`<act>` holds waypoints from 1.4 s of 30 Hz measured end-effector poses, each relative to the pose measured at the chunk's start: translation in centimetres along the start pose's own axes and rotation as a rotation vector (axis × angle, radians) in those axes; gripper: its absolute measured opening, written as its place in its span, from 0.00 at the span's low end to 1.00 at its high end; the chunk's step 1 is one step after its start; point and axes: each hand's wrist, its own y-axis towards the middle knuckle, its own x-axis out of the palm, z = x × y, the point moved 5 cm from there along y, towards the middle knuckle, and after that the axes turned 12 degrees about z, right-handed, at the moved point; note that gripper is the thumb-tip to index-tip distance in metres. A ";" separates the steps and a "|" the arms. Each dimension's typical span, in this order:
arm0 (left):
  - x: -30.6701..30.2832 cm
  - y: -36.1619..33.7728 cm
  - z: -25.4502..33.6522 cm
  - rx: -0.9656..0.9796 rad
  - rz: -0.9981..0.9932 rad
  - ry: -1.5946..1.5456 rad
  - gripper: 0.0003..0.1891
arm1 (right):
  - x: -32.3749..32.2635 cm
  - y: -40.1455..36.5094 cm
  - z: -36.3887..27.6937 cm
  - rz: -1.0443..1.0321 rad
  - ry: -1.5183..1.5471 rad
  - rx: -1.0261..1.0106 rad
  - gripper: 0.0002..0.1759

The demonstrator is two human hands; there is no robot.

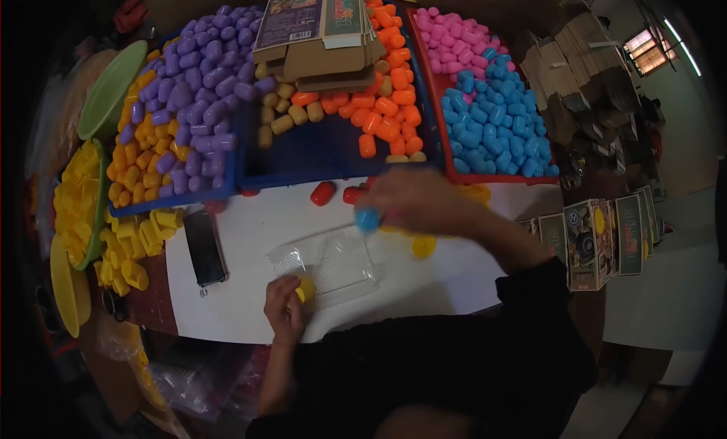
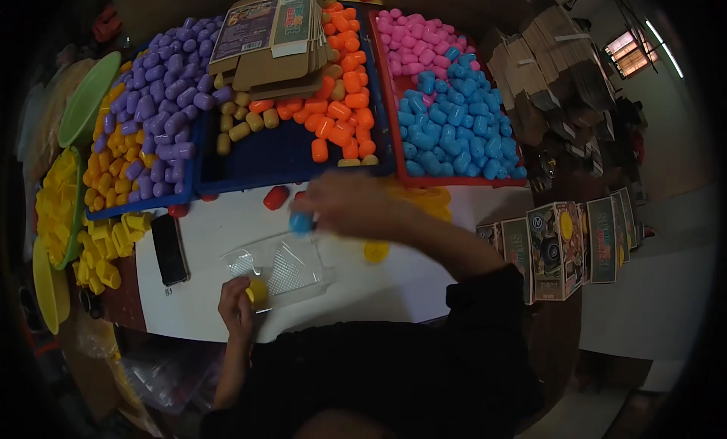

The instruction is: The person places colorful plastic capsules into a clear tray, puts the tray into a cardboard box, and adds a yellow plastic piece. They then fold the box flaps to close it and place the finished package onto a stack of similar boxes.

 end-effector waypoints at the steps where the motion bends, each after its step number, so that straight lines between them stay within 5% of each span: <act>1: 0.0 0.1 0.0 0.004 0.015 -0.002 0.08 | 3.6 -0.8 -3.6 -0.214 0.050 -0.110 0.17; 4: 0.4 0.1 0.0 0.005 0.057 -0.003 0.08 | 11.8 -2.2 -7.5 -0.177 0.051 -0.340 0.16; 8: 0.5 -0.4 -0.7 0.011 0.128 0.050 0.08 | 14.2 -2.7 -7.2 -0.131 0.171 -0.264 0.18; 11: 0.5 -0.5 -0.7 0.052 0.144 0.083 0.07 | 12.8 -4.5 -5.5 -0.120 0.544 -0.053 0.21; 13: 0.5 -0.4 -0.8 0.055 0.138 0.084 0.07 | 12.2 -5.4 -4.8 -0.560 0.976 0.426 0.24; 17: 0.5 -0.6 -0.8 -0.006 0.112 0.050 0.07 | 12.3 -4.7 -5.3 -0.452 0.977 0.457 0.28; 19: 0.4 -0.6 -0.6 -0.015 0.086 0.036 0.08 | 13.8 -3.5 -6.1 -0.518 0.710 0.191 0.30; 23: 0.3 0.1 0.2 -0.023 -0.016 0.046 0.12 | 11.5 -2.7 -5.9 -0.585 0.549 0.142 0.31; 27: -1.0 0.7 0.4 -0.027 0.028 -0.002 0.26 | 1.4 -1.2 3.9 -0.279 1.120 0.331 0.31; 30: -4.0 1.3 -1.0 0.020 0.256 -0.010 0.34 | -5.8 0.9 19.8 0.440 0.503 0.751 0.29; 31: -5.2 1.9 -1.3 0.028 0.345 -0.017 0.34 | -7.1 1.0 26.8 0.512 0.193 0.691 0.34; 33: -7.8 3.1 -2.3 -0.023 0.488 0.070 0.31 | -9.3 2.7 36.9 0.489 -0.295 0.620 0.37; 34: -8.5 3.9 -2.3 -0.081 0.546 0.177 0.29 | -9.7 4.4 38.5 0.497 -0.303 0.603 0.37; 36: -9.2 5.5 -1.4 -0.145 0.603 0.400 0.26 | -9.6 7.4 42.4 0.365 -0.596 0.911 0.38; 42: -7.8 9.8 -3.3 -0.041 0.594 0.605 0.20 | -3.9 9.2 50.5 -0.029 -0.707 1.218 0.39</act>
